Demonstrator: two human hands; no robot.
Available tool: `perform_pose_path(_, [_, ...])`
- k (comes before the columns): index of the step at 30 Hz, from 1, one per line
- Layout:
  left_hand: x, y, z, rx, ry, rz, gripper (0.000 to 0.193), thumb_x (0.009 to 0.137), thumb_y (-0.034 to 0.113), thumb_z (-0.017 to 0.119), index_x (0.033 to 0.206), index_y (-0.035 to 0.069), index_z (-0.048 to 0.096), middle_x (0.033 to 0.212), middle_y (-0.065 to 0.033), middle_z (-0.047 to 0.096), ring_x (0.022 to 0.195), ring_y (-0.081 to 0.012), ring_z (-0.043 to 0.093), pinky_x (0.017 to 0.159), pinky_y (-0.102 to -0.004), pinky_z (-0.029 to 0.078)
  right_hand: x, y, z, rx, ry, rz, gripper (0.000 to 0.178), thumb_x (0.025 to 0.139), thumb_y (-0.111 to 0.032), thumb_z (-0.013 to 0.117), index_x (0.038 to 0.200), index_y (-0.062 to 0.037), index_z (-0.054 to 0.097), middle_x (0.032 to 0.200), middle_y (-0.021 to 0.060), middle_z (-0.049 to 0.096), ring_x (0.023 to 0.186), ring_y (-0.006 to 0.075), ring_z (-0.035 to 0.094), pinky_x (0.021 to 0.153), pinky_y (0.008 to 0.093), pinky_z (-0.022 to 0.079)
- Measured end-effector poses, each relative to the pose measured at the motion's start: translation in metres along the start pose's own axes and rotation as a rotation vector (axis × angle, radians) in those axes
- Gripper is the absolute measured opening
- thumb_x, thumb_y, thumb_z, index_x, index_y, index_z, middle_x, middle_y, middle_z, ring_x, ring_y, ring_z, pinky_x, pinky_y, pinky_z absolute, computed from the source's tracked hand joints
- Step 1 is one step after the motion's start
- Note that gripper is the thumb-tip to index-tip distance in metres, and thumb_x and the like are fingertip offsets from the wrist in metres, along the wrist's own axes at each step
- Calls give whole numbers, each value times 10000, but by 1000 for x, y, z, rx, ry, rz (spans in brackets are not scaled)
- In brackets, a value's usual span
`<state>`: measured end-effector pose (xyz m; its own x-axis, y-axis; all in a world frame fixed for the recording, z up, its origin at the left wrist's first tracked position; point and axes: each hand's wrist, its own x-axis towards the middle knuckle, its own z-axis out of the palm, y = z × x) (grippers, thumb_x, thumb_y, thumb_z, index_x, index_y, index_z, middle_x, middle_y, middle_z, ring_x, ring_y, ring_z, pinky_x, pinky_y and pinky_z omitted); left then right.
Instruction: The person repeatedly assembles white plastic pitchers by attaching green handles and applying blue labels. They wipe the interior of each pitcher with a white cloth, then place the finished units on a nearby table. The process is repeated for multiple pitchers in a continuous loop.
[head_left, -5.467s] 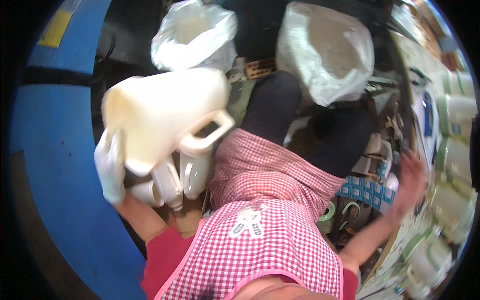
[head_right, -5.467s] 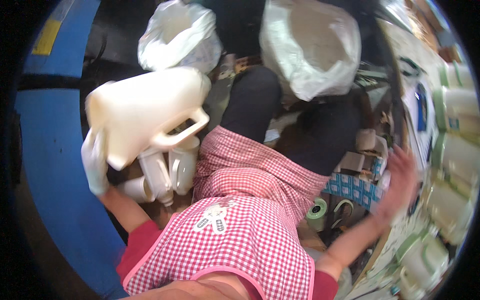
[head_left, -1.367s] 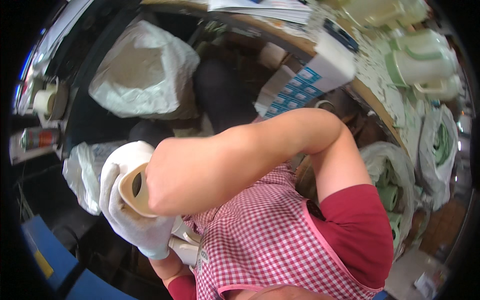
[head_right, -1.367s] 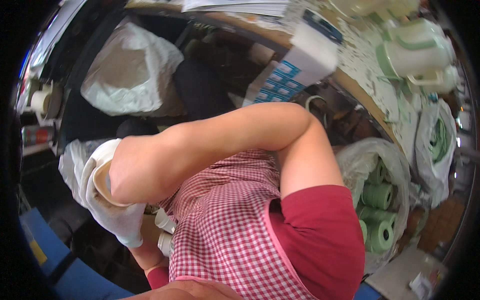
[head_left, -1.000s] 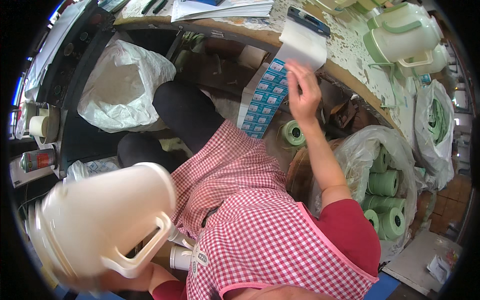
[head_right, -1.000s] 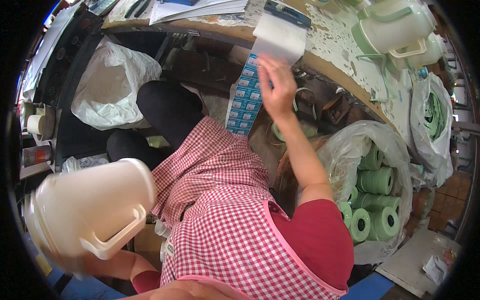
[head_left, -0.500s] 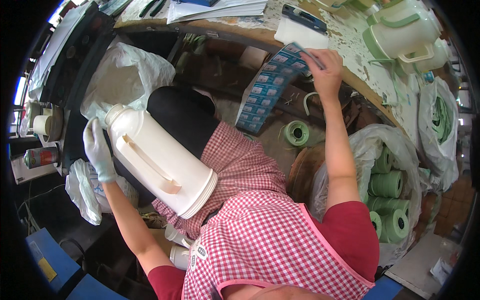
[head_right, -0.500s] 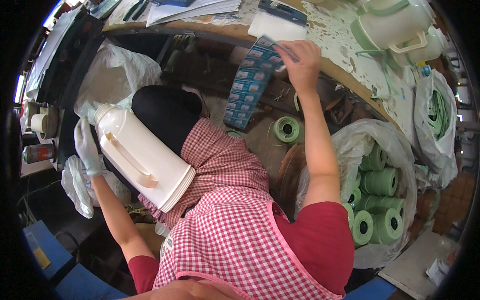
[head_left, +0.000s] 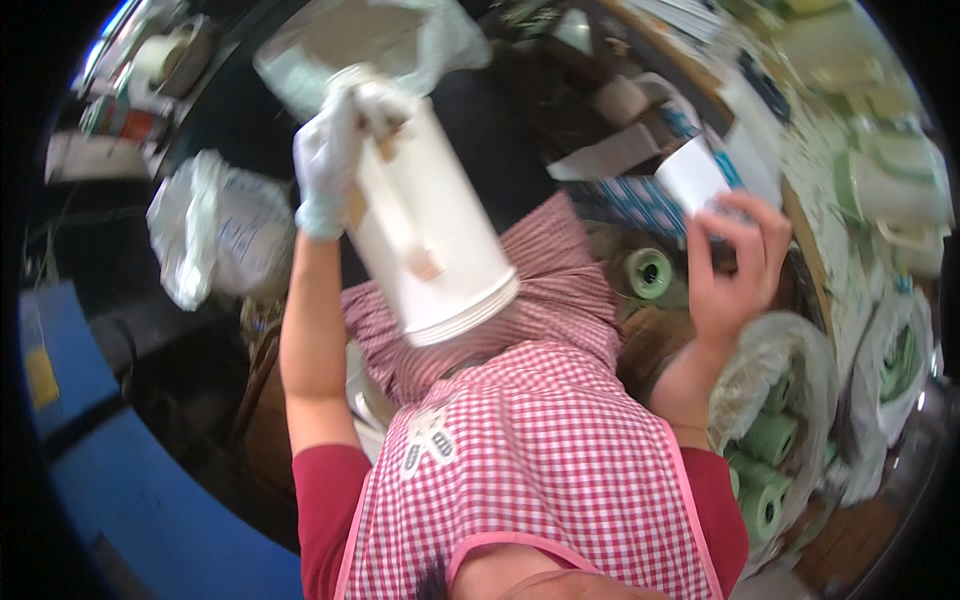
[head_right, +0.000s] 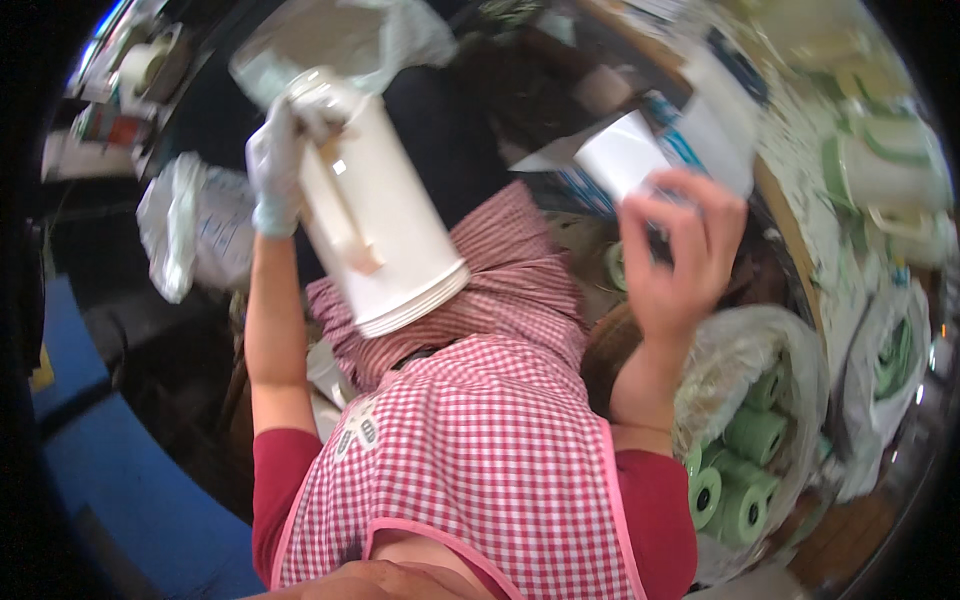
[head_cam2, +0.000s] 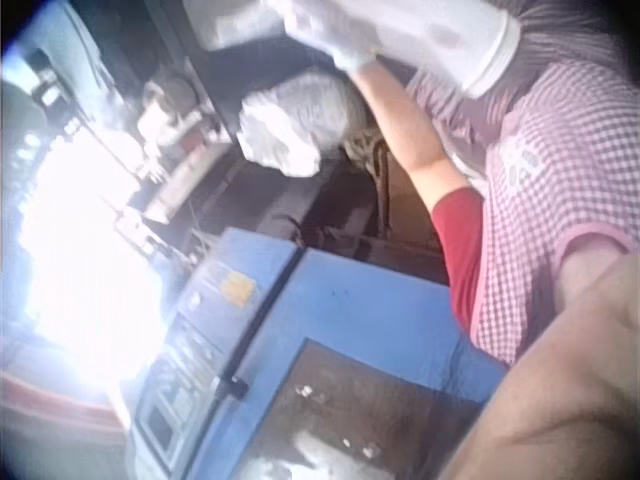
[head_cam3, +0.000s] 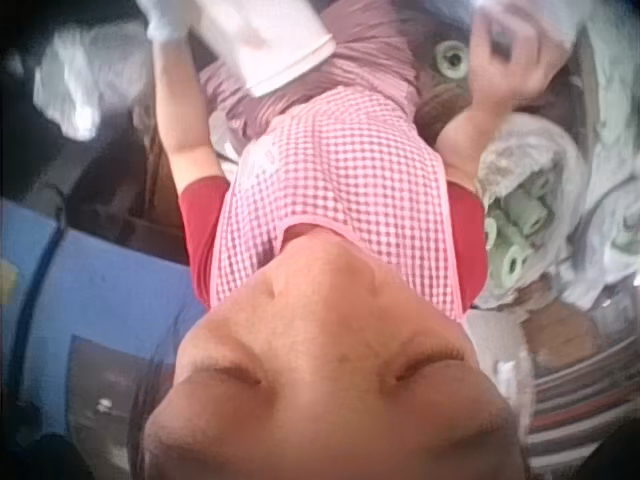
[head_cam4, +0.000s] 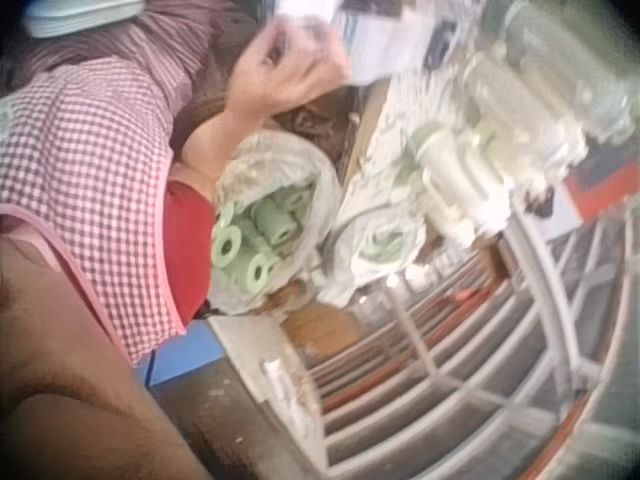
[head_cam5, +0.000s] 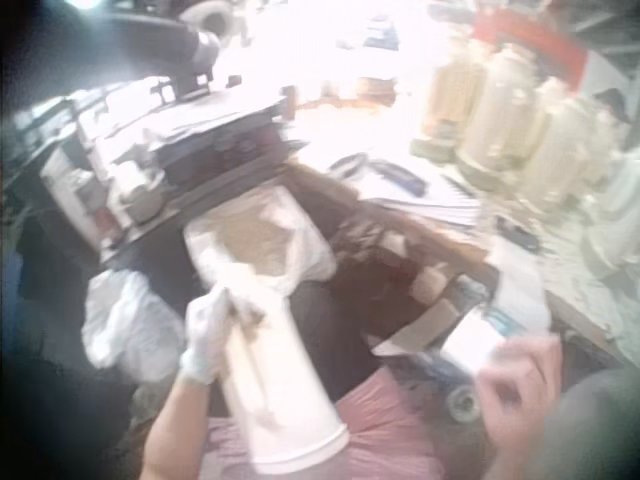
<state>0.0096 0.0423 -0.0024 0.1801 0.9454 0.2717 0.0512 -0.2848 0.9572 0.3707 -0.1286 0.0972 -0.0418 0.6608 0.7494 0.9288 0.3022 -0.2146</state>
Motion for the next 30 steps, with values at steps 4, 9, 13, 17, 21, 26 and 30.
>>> perform_pose_path(4, [-3, 4, 1, -14, -51, 96, 596, 1166, 301, 321, 748, -17, 604, 948, -195, 767, 814, -215, 726, 842, -348, 567, 1, -54, 31, 743, -681, 353, 230, 818, 0, 838, 961, -30, 660, 917, 71, 687, 831, 161, 665, 756, 286, 543])
perform_pose_path(9, [-5, 5, -2, -13, -42, 186, 596, 1161, 308, 322, 748, 2, 623, 888, -190, 768, 828, -228, 736, 854, -360, 582, 3, -34, 111, 1339, -1323, 935, 244, 893, -110, 826, 1003, -17, 629, 827, -2, 656, 686, 47, 595, 629, 200, 486])
perform_pose_path(13, [-6, 4, -4, -39, -30, 185, 569, 1153, 310, 378, 761, 10, 660, 876, -152, 774, 840, -199, 747, 861, -341, 591, 11, -25, 112, 648, -1088, 526, 167, 882, -87, 819, 929, -37, 666, 821, -11, 660, 675, 32, 601, 618, 183, 470])
perform_pose_path(17, [-7, 3, -4, 39, -45, 231, 584, 1158, 303, 324, 754, 5, 622, 915, -178, 775, 848, -218, 746, 868, -357, 585, 8, -38, 103, 1215, -1176, 877, 205, 853, -57, 846, 956, -31, 671, 848, 5, 687, 693, 30, 610, 584, 174, 465])
perform_pose_path(21, [-8, 5, -5, 34, -48, 165, 572, 1158, 302, 308, 763, 8, 599, 963, -183, 781, 855, -211, 749, 877, -352, 586, -4, -47, 119, 1364, -1237, 867, 214, 872, -88, 849, 979, -25, 674, 836, 13, 711, 647, 20, 590, 576, 170, 459])
perform_pose_path(26, [-9, 10, -4, 101, -47, 147, 552, 1155, 290, 286, 774, 8, 567, 985, -197, 781, 846, -212, 746, 862, -336, 586, -10, -51, 128, 1324, -1287, 922, 212, 877, -94, 844, 982, -20, 675, 840, 11, 715, 646, 20, 588, 570, 166, 451])
perform_pose_path(30, [-9, 11, -5, 98, -35, 156, 534, 1150, 267, 291, 775, 0, 562, 978, -201, 780, 840, -207, 739, 861, -335, 583, -20, -52, 130, 1345, -1191, 903, 234, 864, -113, 861, 975, -24, 676, 824, 6, 708, 642, 29, 588, 578, 183, 462])
